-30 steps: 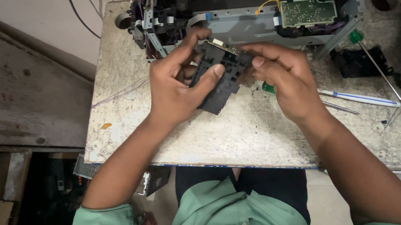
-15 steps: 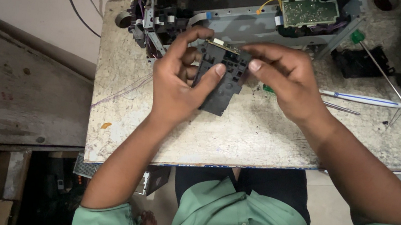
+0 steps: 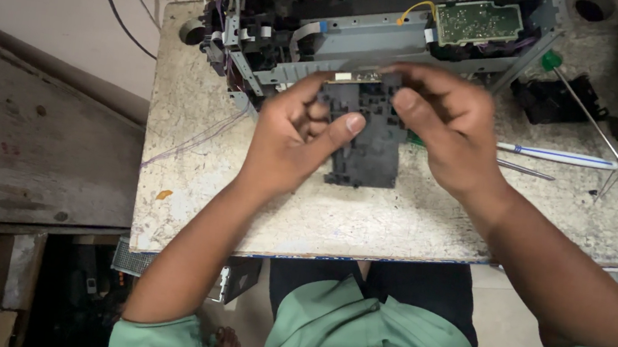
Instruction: The person disassembles a small black plastic housing containing a green circuit board, removes a screw with a screwdriver, and cleans the board with a toothbrush. The person then reassembles the housing and places the unit on the table.
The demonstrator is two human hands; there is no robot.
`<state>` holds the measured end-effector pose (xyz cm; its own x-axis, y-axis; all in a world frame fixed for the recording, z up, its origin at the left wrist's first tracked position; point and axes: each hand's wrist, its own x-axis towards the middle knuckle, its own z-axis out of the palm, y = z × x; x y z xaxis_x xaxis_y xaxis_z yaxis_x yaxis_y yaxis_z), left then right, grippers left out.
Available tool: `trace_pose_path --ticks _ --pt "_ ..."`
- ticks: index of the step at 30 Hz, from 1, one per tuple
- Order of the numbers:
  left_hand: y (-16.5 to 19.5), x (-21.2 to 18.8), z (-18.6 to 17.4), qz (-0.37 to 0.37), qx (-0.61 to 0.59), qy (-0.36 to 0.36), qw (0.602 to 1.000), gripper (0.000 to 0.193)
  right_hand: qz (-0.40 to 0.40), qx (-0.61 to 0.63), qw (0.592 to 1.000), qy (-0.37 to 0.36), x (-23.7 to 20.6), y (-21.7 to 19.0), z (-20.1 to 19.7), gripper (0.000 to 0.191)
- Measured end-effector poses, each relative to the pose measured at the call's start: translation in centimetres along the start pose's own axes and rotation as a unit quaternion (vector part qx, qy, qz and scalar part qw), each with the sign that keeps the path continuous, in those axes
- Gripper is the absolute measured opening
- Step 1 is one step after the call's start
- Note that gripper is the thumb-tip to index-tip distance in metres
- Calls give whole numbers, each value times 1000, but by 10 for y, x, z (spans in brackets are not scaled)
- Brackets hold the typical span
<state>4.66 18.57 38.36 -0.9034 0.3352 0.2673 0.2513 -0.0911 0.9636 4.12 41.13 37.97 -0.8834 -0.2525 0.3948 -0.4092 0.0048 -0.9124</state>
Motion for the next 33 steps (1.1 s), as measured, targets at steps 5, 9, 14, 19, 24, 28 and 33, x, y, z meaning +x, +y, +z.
trace_pose_path --ticks 5,9,14,19,24,28,33 --pt "13 1 -5 -9 -44 -57 997 49 -21 17 999 30 10 -19 -5 32" --pt "22 13 -9 38 32 -34 998 50 14 25 999 25 25 -29 -15 35" --pt "11 25 -17 96 61 -12 993 47 -54 -8 998 -32 31 -11 -12 42" --pt "-24 26 -37 33 -15 -4 999 45 1 26 999 -27 35 29 4 45" --pt "-59 17 -65 48 -107 -30 993 42 17 27 999 -14 39 55 41 40" --pt "-71 4 -78 80 -22 1 997 42 -95 -37 992 72 37 60 70 34" --pt "-76 -3 -77 116 137 34 983 43 -258 -327 904 96 33 58 73 12"
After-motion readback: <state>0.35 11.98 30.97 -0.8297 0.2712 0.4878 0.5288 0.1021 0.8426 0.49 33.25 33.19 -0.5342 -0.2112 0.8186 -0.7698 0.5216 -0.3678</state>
